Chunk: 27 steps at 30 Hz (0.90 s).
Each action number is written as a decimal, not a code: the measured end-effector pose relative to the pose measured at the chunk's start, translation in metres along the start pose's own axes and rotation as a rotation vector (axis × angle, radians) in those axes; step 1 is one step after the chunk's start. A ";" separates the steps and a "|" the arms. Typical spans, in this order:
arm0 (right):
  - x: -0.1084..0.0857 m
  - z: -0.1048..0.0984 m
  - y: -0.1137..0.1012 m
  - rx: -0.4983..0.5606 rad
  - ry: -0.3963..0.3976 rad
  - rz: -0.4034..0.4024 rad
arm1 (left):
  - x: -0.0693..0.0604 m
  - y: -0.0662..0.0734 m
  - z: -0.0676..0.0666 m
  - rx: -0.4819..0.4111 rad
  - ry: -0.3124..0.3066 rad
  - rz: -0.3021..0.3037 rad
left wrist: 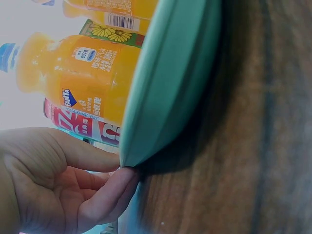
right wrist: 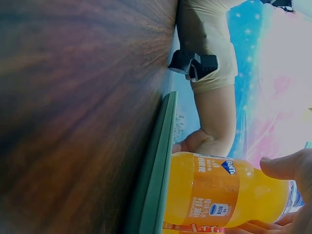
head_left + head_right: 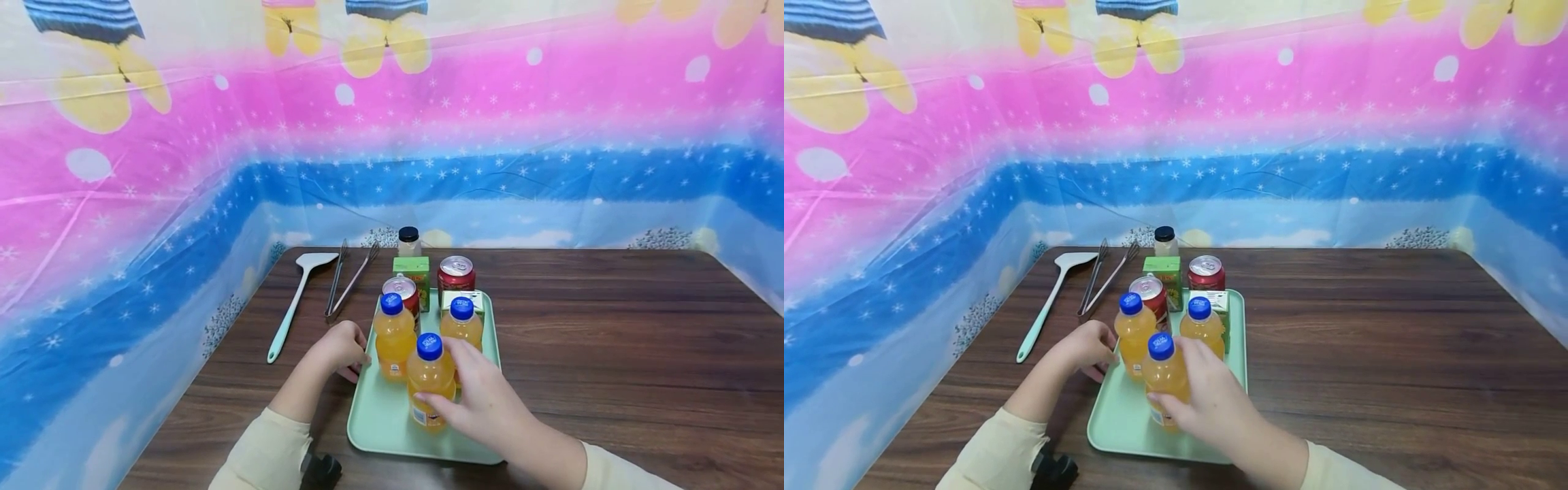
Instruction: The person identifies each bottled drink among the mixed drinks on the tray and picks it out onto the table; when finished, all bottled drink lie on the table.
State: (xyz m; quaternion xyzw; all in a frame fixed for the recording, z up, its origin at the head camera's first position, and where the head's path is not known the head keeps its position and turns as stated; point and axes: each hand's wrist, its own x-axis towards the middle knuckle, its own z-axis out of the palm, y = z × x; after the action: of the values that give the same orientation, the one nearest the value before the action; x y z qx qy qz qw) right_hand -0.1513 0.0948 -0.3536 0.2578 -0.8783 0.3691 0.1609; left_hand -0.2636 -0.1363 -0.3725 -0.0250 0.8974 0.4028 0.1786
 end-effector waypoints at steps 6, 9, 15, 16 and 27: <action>0.000 -0.001 0.000 0.046 0.001 0.009 | 0.000 0.001 -0.001 0.003 -0.002 0.001; 0.000 -0.001 0.000 0.065 0.000 0.017 | -0.001 0.002 -0.001 0.009 -0.003 0.005; 0.000 -0.002 0.000 0.081 0.008 0.014 | -0.003 0.002 -0.001 0.015 0.000 0.012; 0.000 -0.002 0.000 0.081 0.008 0.013 | -0.003 0.002 -0.001 0.016 0.000 0.013; -0.001 -0.008 -0.003 0.106 0.050 -0.038 | -0.002 0.001 -0.002 0.010 0.000 0.004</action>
State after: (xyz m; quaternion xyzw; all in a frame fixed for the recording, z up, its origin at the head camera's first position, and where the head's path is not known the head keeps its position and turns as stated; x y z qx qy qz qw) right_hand -0.1476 0.0990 -0.3474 0.2734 -0.8481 0.4183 0.1761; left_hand -0.2623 -0.1368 -0.3699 -0.0223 0.8994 0.3988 0.1776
